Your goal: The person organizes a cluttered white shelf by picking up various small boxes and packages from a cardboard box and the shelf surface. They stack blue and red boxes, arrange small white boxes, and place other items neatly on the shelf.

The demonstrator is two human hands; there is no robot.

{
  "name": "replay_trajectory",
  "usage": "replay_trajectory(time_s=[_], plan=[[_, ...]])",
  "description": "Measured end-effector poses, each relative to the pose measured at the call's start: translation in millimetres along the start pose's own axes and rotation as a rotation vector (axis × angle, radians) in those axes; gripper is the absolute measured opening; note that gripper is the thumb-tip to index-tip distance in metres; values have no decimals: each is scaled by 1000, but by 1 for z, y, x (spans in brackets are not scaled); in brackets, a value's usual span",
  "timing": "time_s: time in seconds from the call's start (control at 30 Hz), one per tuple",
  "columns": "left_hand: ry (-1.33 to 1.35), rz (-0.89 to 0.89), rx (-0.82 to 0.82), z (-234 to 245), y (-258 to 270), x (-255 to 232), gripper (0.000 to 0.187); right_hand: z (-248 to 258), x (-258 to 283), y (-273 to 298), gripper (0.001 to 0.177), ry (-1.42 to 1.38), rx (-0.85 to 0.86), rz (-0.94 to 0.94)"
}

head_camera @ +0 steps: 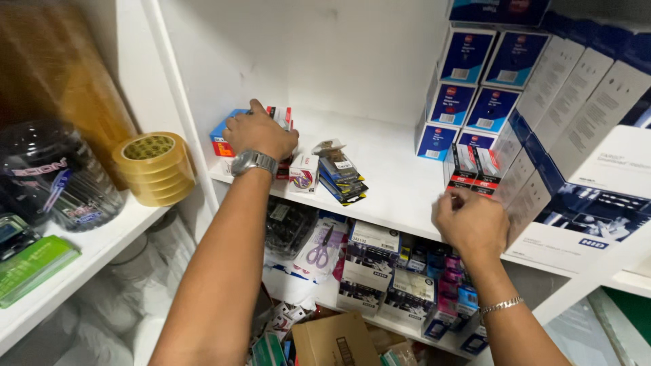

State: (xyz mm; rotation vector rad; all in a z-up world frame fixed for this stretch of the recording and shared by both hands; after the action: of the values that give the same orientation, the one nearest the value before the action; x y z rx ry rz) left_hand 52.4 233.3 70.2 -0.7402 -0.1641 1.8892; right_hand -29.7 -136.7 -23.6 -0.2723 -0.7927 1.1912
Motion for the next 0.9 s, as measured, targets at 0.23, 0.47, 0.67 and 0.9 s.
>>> replay_trajectory(time_s=[0.23,0.47,0.67,0.9], plan=[[79,-34,-195,-9,3,-1,85,0,0,-1,32,12,4,1],[161,-176,-364,25,37,-36,91,0,4,1,31,44,10,-17],[474,-491,-313,34,97,-124,76,10,11,5,28,-50,12,-39],[619,-622,-45,-46,147,-205,77,-11,-2,-3,40,-317,-296,22]])
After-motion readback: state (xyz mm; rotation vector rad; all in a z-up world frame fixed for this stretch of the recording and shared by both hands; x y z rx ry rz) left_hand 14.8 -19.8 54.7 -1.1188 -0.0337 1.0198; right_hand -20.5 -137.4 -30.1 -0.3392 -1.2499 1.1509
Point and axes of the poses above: each hand's wrist, its own y-axis away from the middle knuckle, its own z-axis out of the back of the hand, x = y × z, the point moved 3 cm from there along -y, towards the middle knuckle, and after that the axes turned 5 degrees about -x, right-handed, at the moved point
